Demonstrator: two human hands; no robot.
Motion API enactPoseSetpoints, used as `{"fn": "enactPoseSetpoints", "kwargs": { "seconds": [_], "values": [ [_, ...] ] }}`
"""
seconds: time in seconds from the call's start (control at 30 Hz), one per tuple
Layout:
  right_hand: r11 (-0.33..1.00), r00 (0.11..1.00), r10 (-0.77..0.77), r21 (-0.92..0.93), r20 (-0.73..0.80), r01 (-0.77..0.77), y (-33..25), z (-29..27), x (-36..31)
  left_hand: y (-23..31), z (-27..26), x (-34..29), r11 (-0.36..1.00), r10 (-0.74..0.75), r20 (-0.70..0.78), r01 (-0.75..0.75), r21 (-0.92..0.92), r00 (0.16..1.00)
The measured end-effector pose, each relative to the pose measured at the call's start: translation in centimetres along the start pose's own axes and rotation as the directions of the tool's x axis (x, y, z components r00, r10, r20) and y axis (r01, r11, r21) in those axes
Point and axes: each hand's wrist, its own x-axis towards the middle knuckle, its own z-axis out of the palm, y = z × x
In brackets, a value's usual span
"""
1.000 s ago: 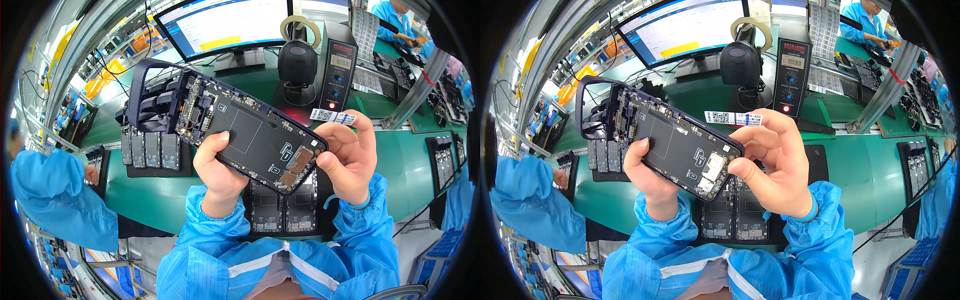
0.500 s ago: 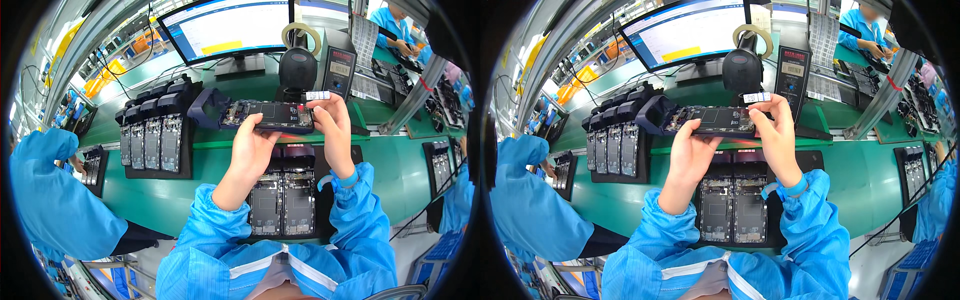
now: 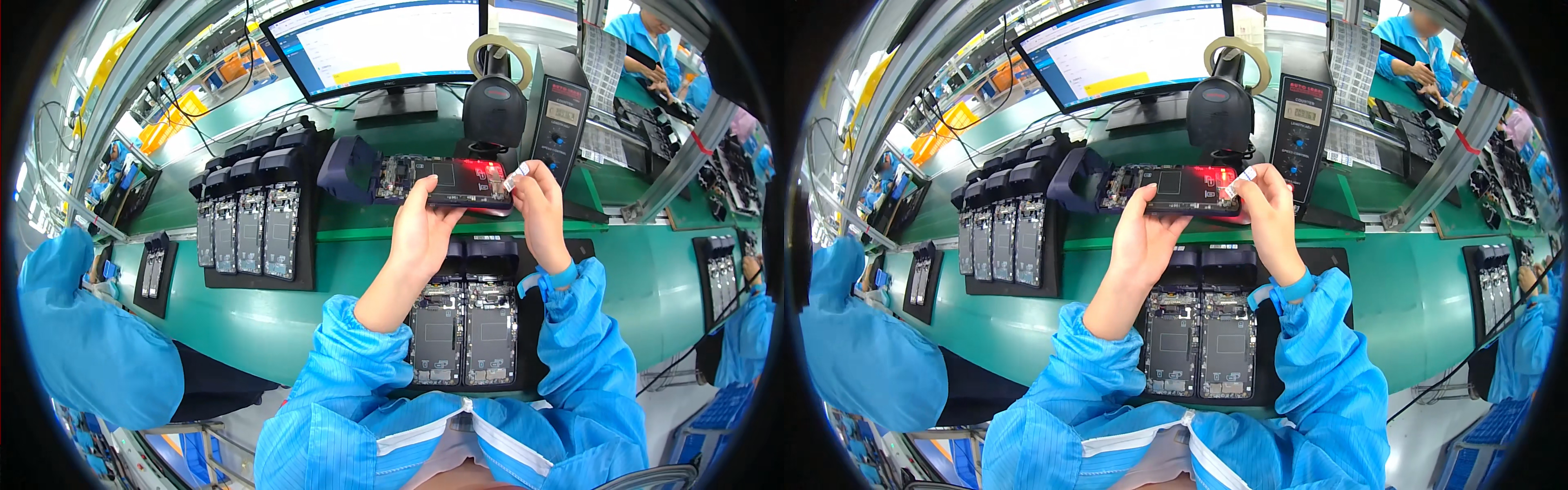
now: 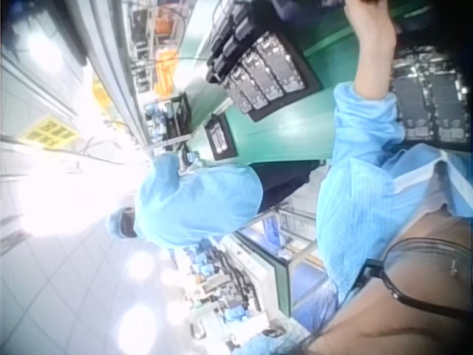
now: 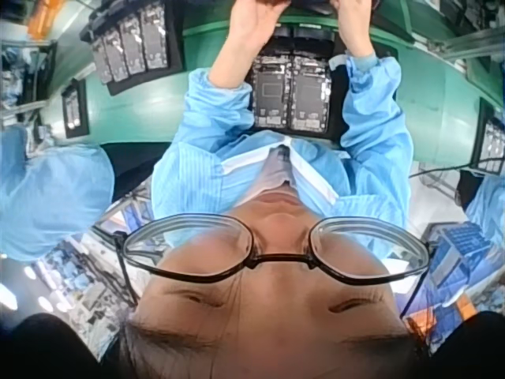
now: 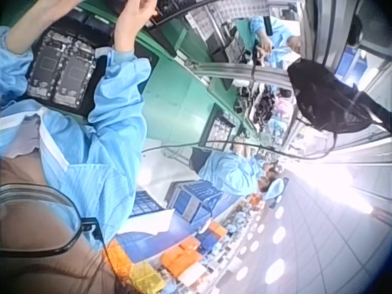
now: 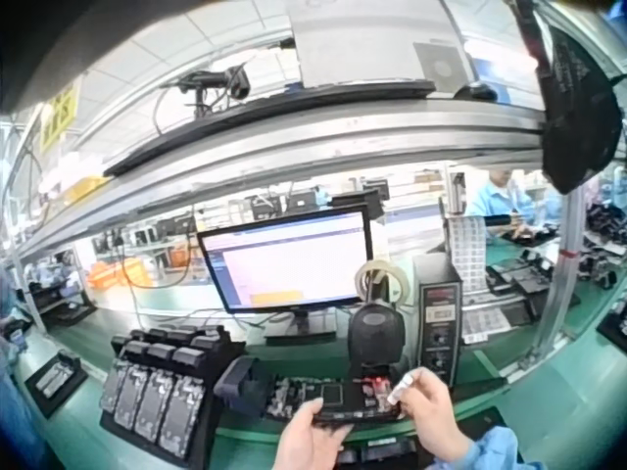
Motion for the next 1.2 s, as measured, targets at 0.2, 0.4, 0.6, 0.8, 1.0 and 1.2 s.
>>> {"fn": "enactPoseSetpoints", "kwargs": {
  "seconds": [0.2, 0.4, 0.6, 0.8, 1.0, 1.2],
  "values": [
    [0.918, 0.953, -0.303, -0.271, -0.012, 0.288, -1.7, 0.9, -1.6, 0.4, 1.7, -2.1, 0.948, 0.302, -0.026, -0.297, 0.116, 0.953],
    [0.668, 0.743, -0.666, -0.399, 0.055, 0.628, -8.8, 1.5, -6.4, -0.2, 2.8, -5.6, 0.026, 0.345, 0.695, -0.746, 0.665, 0.631],
    [0.806, 0.789, -0.586, 0.03, 0.185, 0.591, -11.0, 1.2, -9.4, -2.5, 2.7, -4.9, -0.042, 0.202, 0.84, -0.853, 0.521, 0.503],
    [0.833, 0.8, -0.531, -0.002, 0.279, 0.554, -10.9, 1.3, -8.4, -3.1, 2.1, -4.0, 0.275, 0.116, 0.679, -0.68, 0.68, 0.725],
    [0.819, 0.789, -0.503, -0.096, 0.354, 0.565, -11.0, 0.9, -7.4, -4.6, 1.5, -3.0, 0.353, 0.191, 0.683, -0.698, 0.623, 0.705],
    [0.773, 0.796, -0.482, -0.249, 0.367, 0.583, -11.1, 1.2, -7.8, -4.3, 1.6, -3.5, 0.389, 0.12, 0.633, -0.623, 0.679, 0.765]
  ]
}}
